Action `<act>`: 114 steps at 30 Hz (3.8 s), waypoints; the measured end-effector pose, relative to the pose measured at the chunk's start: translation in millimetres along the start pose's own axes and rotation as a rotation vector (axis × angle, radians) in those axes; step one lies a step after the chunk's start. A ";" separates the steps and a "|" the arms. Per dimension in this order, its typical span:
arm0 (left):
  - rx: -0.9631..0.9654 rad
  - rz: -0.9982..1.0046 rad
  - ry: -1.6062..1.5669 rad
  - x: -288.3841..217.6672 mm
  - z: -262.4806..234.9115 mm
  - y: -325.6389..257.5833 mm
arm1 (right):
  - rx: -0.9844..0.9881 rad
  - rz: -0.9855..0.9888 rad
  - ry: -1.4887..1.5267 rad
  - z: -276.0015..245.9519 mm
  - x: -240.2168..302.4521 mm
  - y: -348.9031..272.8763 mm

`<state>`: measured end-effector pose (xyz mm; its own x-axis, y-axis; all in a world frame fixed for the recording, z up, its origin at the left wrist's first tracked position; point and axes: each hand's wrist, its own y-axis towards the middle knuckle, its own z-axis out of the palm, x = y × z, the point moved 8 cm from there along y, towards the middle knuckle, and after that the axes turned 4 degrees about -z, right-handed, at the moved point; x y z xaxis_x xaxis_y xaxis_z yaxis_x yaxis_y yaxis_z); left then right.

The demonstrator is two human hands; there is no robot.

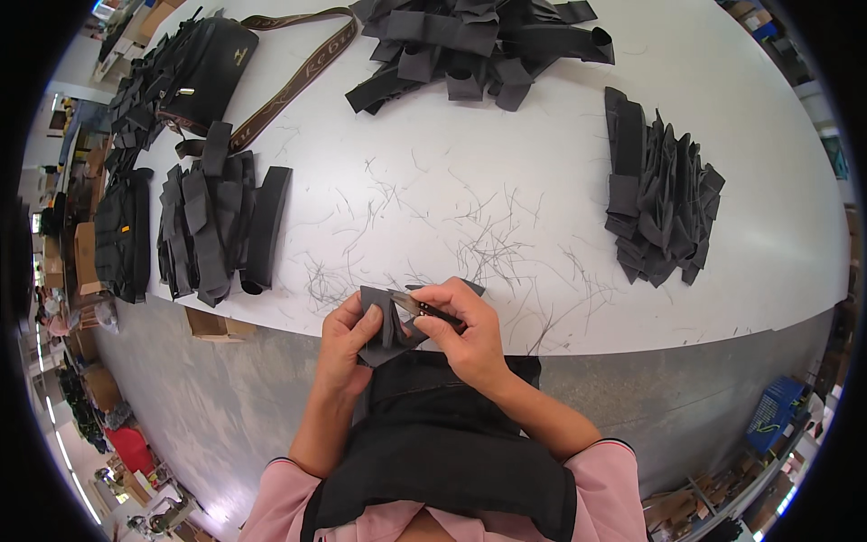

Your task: The person is using small snips to trim excess threads and finishing details from black fabric bag straps at a factory workstation.

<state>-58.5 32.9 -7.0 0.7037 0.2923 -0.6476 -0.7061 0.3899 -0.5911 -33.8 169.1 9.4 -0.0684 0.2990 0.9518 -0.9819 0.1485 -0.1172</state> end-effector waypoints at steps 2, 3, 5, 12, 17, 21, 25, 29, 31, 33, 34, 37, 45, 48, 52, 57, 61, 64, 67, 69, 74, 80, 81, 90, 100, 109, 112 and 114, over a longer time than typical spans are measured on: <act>0.005 0.010 0.001 -0.9 -0.7 -1.7 | 0.006 0.088 0.060 0.1 -3.1 -1.1; 0.010 0.019 0.001 -1.7 -0.8 -2.6 | 0.011 0.177 0.120 0.5 -8.4 -2.6; 0.031 0.007 -0.006 -2.7 -0.2 -4.2 | 0.027 0.192 0.171 -0.1 -9.5 -3.4; -0.002 0.059 0.112 -15.7 7.1 -16.5 | -0.034 -0.294 -0.302 -5.2 34.4 -12.5; -0.158 0.225 0.348 -30.7 8.8 -25.5 | -0.069 -0.608 -0.723 1.1 65.2 -20.2; -0.159 0.208 0.402 -24.8 6.0 -22.9 | -0.038 -0.607 -0.841 3.3 63.7 -21.3; -0.157 0.174 0.401 -22.7 8.5 -22.0 | -0.029 -0.636 -0.877 5.6 61.1 -19.7; -0.162 0.157 0.390 -20.1 6.0 -20.6 | -0.003 -0.635 -0.943 7.8 58.3 -22.8; -0.176 0.133 0.386 -17.7 4.1 -19.7 | -0.137 -0.682 -0.872 -2.9 60.6 -30.1; -0.180 0.196 0.493 -20.7 5.0 -19.3 | -0.091 -0.623 -0.847 -0.1 61.1 -25.2; -0.178 0.194 0.492 -20.1 4.8 -18.8 | -0.056 -0.564 -0.829 1.6 58.9 -22.1; -0.179 0.210 0.572 -18.7 5.1 -17.2 | -0.011 -0.561 -0.830 8.8 51.0 -15.6; -0.166 0.366 0.777 -26.2 10.2 -17.6 | 0.044 -0.551 -0.822 15.4 49.5 -9.9; -0.173 0.357 0.749 -25.3 10.0 -18.0 | 0.041 -0.552 -0.840 16.1 48.0 -10.2; -0.164 0.361 0.795 -23.7 9.4 -17.0 | 0.015 -0.510 -0.812 13.4 44.6 -11.0; -0.191 0.260 0.523 -5.3 -22.3 6.1 | -0.097 -0.154 -0.476 -22.3 13.0 -14.9; -0.125 0.136 0.353 7.3 -24.1 8.0 | 0.060 -0.190 -0.619 -2.0 22.3 -16.9; -0.195 -0.011 0.305 10.2 -23.4 6.0 | 0.132 -0.224 -0.688 13.9 15.6 -4.3; -0.081 0.011 0.336 13.5 -21.6 0.9 | 0.074 -0.314 -0.562 13.0 14.8 12.9; -0.055 0.002 0.185 13.5 -17.5 -5.4 | 0.030 -0.177 -0.407 12.9 -2.7 15.8; 0.029 0.023 0.290 13.8 -5.2 4.1 | -0.118 0.514 0.202 1.7 -66.4 15.0; -0.197 -0.010 0.066 21.7 -32.5 17.7 | -0.155 0.109 -0.189 -24.1 -32.1 -8.2; -0.198 -0.004 0.042 21.8 -34.2 19.4 | -0.097 0.062 -0.363 -25.7 -21.6 -15.4; -0.200 0.026 0.108 15.5 -28.8 15.4 | 0.071 -0.286 -0.864 -9.5 21.5 -26.7; -0.200 0.051 0.145 12.2 -29.4 14.6 | 0.182 -0.301 -0.948 -0.5 26.0 -21.0; -0.177 -0.075 -0.005 16.5 -32.6 15.9 | 0.093 -0.147 -0.680 -10.7 19.8 -23.7; -0.176 -0.078 -0.019 15.2 -30.9 15.0 | 0.103 -0.220 -0.754 -3.7 19.7 -22.1; -0.171 -0.084 -0.004 15.0 -30.3 15.0 | 0.093 -0.275 -0.792 -2.5 19.2 -22.0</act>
<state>-61.0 16.6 -40.1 0.7609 0.2688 -0.5905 -0.6476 0.2590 -0.7166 -13.1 173.9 29.6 0.1055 -0.4909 0.8648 -0.9899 0.0310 0.1384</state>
